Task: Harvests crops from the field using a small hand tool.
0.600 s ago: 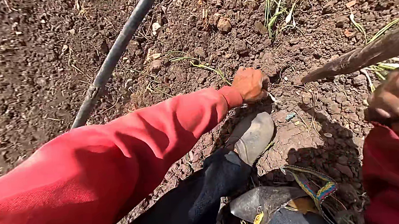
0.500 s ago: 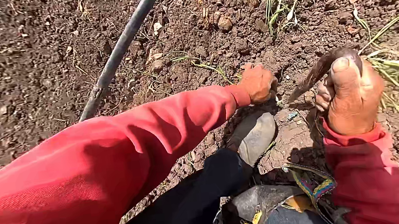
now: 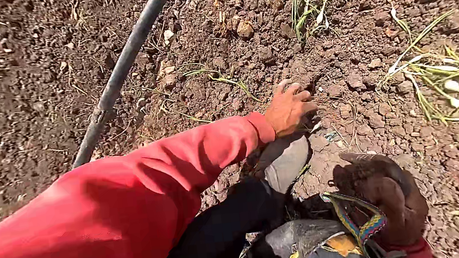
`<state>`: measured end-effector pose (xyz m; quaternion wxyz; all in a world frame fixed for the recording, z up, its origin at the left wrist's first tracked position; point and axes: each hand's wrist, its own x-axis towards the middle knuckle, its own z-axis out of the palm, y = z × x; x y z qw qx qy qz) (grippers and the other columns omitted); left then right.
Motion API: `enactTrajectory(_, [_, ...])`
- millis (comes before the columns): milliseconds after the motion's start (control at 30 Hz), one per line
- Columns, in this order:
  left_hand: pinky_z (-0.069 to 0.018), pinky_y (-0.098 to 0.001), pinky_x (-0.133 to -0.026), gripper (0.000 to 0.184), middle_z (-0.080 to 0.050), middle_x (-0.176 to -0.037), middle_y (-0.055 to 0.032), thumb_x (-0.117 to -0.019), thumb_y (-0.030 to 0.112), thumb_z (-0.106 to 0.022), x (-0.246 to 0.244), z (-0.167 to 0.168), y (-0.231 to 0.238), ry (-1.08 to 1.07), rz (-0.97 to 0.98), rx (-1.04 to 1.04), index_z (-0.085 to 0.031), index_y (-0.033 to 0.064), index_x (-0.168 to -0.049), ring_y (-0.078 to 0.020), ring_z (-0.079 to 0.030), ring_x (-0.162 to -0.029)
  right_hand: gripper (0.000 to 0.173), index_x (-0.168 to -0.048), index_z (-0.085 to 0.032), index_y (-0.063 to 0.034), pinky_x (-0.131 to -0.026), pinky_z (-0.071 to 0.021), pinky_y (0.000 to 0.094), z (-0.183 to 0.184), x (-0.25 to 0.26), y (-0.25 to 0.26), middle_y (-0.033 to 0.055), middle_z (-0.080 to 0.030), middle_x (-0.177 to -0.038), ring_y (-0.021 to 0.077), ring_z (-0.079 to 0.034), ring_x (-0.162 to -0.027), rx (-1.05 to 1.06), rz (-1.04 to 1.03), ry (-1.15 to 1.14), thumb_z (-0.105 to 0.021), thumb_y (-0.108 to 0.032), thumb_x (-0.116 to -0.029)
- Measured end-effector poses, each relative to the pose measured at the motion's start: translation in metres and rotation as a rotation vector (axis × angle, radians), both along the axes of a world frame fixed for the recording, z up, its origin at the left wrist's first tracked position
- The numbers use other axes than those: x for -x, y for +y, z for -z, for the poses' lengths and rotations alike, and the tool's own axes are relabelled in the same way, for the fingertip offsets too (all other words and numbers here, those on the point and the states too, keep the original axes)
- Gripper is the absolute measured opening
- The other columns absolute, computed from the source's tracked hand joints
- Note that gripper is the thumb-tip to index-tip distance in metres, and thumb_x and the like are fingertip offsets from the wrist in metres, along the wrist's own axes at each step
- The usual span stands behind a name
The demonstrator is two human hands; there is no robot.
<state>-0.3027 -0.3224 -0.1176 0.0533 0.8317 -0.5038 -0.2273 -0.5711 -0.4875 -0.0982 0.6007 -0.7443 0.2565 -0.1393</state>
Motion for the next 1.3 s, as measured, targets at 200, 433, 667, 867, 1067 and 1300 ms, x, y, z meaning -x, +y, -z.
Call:
enactTrajectory(200, [-0.0574,-0.0578,-0.085,0.021,-0.074,-0.102,-0.0117,-0.0991,0.029,-0.066,0.004,-0.001,-0.007,0.18,-0.159,-0.156,-0.077,0.012,-0.106,-0.0334,-0.071,-0.101,0.046,-0.1,-0.063,-0.01,-0.051,-0.0528,0.0273,-0.013,0.007,0.006,-0.006,-0.059,-0.067,0.0044,-0.058,-0.055,-0.03,0.048,0.002,-0.049,-0.053,-0.1044])
enactTrajectory(433, [-0.0553,-0.0635,-0.085,0.025,-0.071,-0.112,-0.0209,-0.0915,0.022,-0.072,0.039,0.027,-0.074,0.29,-0.104,-0.569,-0.072,0.0011,-0.106,-0.0421,-0.067,-0.109,0.044,-0.098,-0.057,-0.0145,-0.047,-0.049,0.0305,-0.054,0.001,-0.019,-0.0078,-0.049,-0.061,0.0073,-0.05,-0.048,-0.124,0.03,-0.06,-0.043,-0.055,-0.1058])
enactTrajectory(667, [-0.0559,-0.0536,-0.089,0.037,-0.072,-0.108,-0.0112,-0.084,0.035,-0.082,0.016,0.005,-0.046,0.465,-0.141,-0.079,-0.074,0.0083,-0.107,-0.0282,-0.068,-0.103,0.046,-0.103,-0.059,-0.0127,-0.045,-0.0477,0.0295,-0.061,0.02,-0.027,-0.0063,-0.051,-0.061,0.0075,-0.051,-0.048,-0.13,0.05,-0.038,-0.042,-0.056,-0.1058])
enactTrajectory(867, [-0.053,-0.0535,-0.101,0.06,-0.064,-0.129,-0.0169,-0.0901,0.033,-0.078,-0.026,-0.033,-0.051,0.095,-0.452,0.08,-0.06,0.0062,-0.141,-0.0339,-0.063,-0.12,0.042,-0.107,-0.056,-0.0133,-0.047,-0.0491,0.0288,-0.057,0.026,-0.025,-0.0085,-0.052,-0.063,0.0067,-0.052,-0.05,-0.201,0.076,-0.026,-0.044,-0.054,-0.1061])
enactTrajectory(1067, [-0.0549,-0.0653,-0.084,0.025,-0.07,-0.11,-0.0231,-0.0949,0.023,-0.069,0.028,0.01,-0.077,0.284,-0.171,-0.615,-0.071,0.0007,-0.105,-0.0434,-0.068,-0.107,0.045,-0.094,-0.058,-0.0099,-0.042,-0.0467,0.0302,-0.019,0.019,-0.016,-0.0056,-0.049,-0.059,0.0092,-0.05,-0.046,-0.101,0.123,-0.013,-0.048,-0.052,-0.105])
enactTrajectory(1300, [-0.0538,-0.0645,-0.088,0.03,-0.07,-0.11,-0.0227,-0.0979,0.029,-0.066,0.016,0.019,-0.07,0.403,-0.243,-0.534,-0.071,0.0007,-0.104,-0.0411,-0.068,-0.108,0.048,-0.094,-0.058,-0.008,-0.041,-0.0468,0.031,-0.005,0.018,-0.011,-0.0047,-0.049,-0.058,0.0101,-0.051,-0.044,-0.04,0.11,0.03,-0.047,-0.053,-0.1048])
